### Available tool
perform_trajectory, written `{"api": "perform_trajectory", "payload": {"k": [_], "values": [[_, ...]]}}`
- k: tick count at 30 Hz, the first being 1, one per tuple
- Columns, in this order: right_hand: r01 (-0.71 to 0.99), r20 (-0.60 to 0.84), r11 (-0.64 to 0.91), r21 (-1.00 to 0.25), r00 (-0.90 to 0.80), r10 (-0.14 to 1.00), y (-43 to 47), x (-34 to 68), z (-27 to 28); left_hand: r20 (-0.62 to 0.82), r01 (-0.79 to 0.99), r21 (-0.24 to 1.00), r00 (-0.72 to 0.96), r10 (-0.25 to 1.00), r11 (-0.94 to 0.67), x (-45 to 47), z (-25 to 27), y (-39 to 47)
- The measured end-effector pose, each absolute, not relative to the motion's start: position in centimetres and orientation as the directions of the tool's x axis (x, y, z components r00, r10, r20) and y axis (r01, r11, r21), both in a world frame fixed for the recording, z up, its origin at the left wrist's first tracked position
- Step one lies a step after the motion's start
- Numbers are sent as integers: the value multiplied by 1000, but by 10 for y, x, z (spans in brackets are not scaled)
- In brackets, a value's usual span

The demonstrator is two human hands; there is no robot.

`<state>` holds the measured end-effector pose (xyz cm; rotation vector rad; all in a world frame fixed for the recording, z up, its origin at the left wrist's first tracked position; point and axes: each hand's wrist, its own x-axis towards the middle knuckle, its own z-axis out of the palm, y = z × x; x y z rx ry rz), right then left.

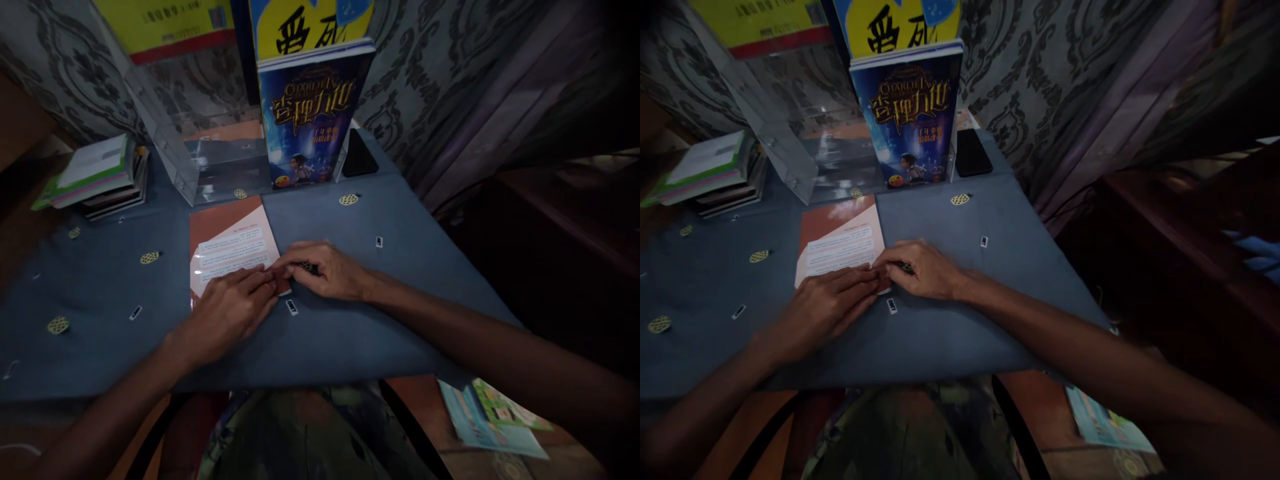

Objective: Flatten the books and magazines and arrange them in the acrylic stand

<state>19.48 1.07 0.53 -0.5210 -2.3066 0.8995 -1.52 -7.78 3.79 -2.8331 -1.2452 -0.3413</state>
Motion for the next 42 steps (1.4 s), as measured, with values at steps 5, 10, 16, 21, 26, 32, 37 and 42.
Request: {"api": "perform_trajectory", "payload": {"k": [5, 10, 16, 21, 26, 32, 37, 42], "values": [[116, 408, 693, -711, -734, 543, 9, 195, 5, 212, 737, 49, 652, 728, -674, -15, 35, -79], [107, 416, 690, -716, -729, 544, 7, 195, 4, 259, 743, -5, 648, 716, -670, -13, 33, -80], [45, 457, 711, -702, -738, 498, 1, 198, 3, 324, 754, -107, 643, 694, -648, -7, 21, -86], [0, 538, 799, -601, -739, 405, -4, 198, 2, 279, 779, -188, 626, 728, -598, -6, 9, -99], [13, 558, 840, -543, -741, 372, -6, 200, 0, 191, 797, -232, 599, 777, -557, -8, 5, -115], [20, 560, 849, -528, -743, 366, -6, 201, -2, 268, 832, -146, 554, 788, -535, -26, 5, -138], [4, 565, 849, -529, -745, 355, -6, 201, 1, 318, 872, -111, 486, 814, -477, -45, 3, -154], [4, 549, 842, -540, -756, 356, -6, 201, 2, 447, 901, -84, 416, 792, -426, -58, 10, -158]]}}
